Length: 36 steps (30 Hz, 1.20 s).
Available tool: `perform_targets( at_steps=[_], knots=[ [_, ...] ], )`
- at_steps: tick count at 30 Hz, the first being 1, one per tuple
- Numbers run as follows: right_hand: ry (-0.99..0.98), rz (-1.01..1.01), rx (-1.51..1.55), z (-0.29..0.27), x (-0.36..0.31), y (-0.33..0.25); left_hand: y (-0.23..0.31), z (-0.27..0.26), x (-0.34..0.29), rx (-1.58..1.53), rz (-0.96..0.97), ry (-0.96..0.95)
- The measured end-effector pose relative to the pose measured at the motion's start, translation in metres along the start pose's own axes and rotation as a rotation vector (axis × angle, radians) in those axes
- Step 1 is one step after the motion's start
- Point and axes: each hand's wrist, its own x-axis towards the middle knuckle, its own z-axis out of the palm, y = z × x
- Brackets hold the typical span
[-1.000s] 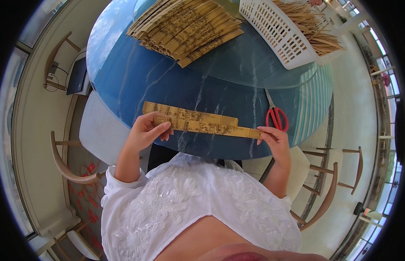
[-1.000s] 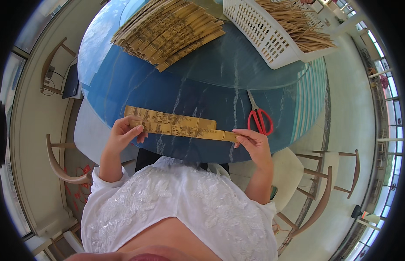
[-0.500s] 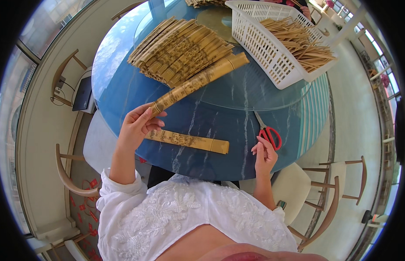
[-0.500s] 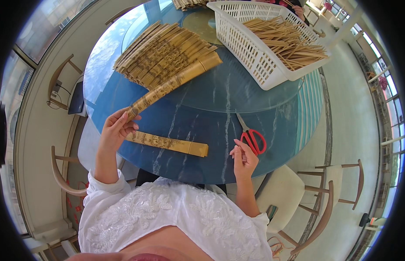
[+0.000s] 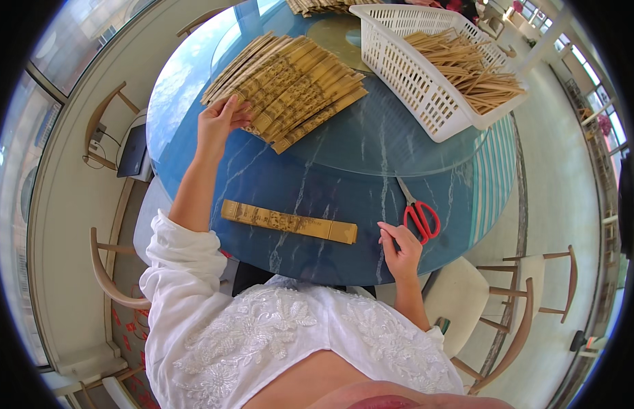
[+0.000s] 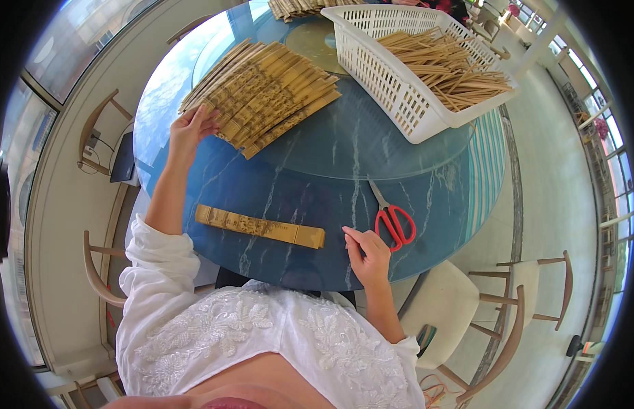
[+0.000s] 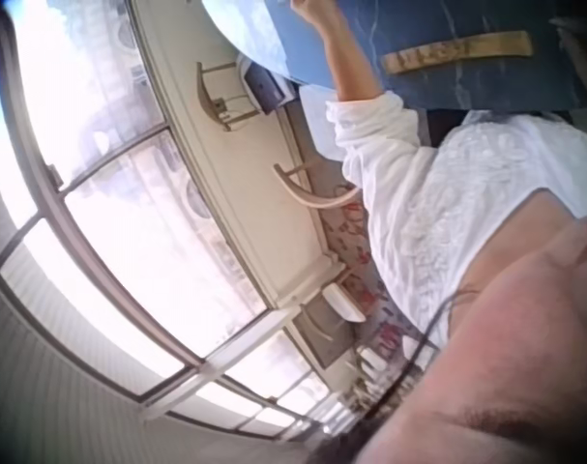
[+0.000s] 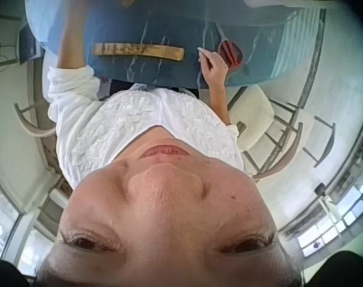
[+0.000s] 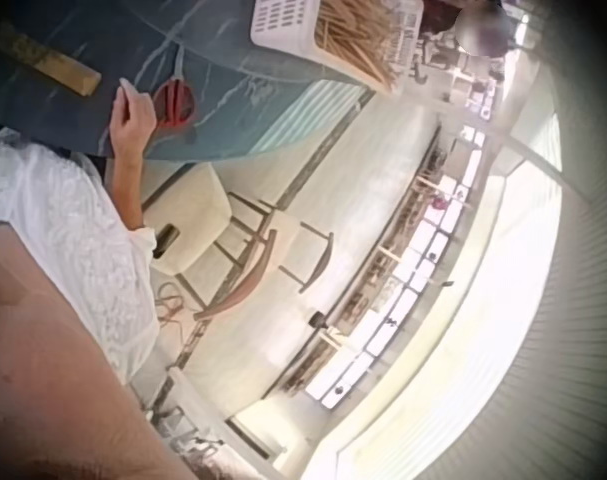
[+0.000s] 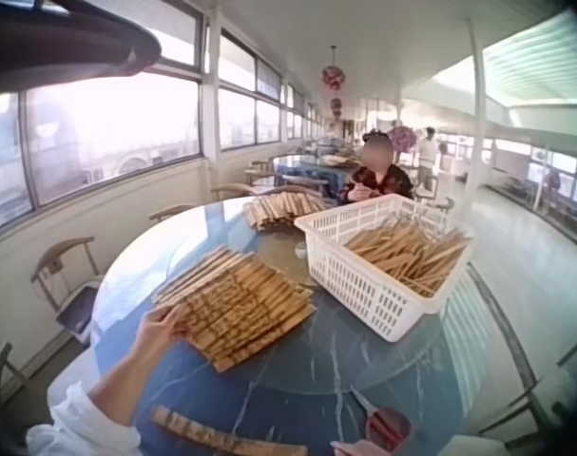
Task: The person repeatedly picks up thin bamboo sticks from a white basket and inserts them into slots on patterned bamboo strips laid on a blue table. The person aligns and secures each stick, then places the assembled strip back on the table. Scissors are visible but not used.
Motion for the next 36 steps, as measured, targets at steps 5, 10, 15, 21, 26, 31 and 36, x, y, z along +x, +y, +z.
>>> perform_targets(
  at_steps=[5, 10, 15, 21, 26, 31, 36],
  knots=[
    [-0.017, 0.004, -0.013, -0.001, 0.002, -0.001, -0.001, 0.003, -0.005, 0.249, 0.159, 0.124],
    [-0.029, 0.009, -0.022, 0.001, 0.001, 0.000, 0.008, 0.009, -0.026, 0.415, 0.231, 0.214],
    [-0.061, 0.015, -0.043, 0.001, -0.001, 0.002, 0.003, 0.013, -0.079, 0.620, 0.617, -0.147],
    [-0.101, -0.014, 0.017, -0.009, 0.007, -0.005, -0.018, 0.028, -0.167, 0.880, 0.658, -0.776],
    [0.032, -0.253, -0.142, -0.051, 0.078, -0.030, -0.046, 0.025, -0.180, 0.861, 0.651, -0.700],
    [0.277, -0.413, -0.439, -0.086, 0.208, -0.024, -0.057, 0.025, -0.178, 0.803, 0.734, -0.647],
    [-0.090, -0.021, -0.646, -0.105, 0.346, 0.049, -0.058, 0.028, -0.176, 0.781, 0.771, -0.638]
  ],
)
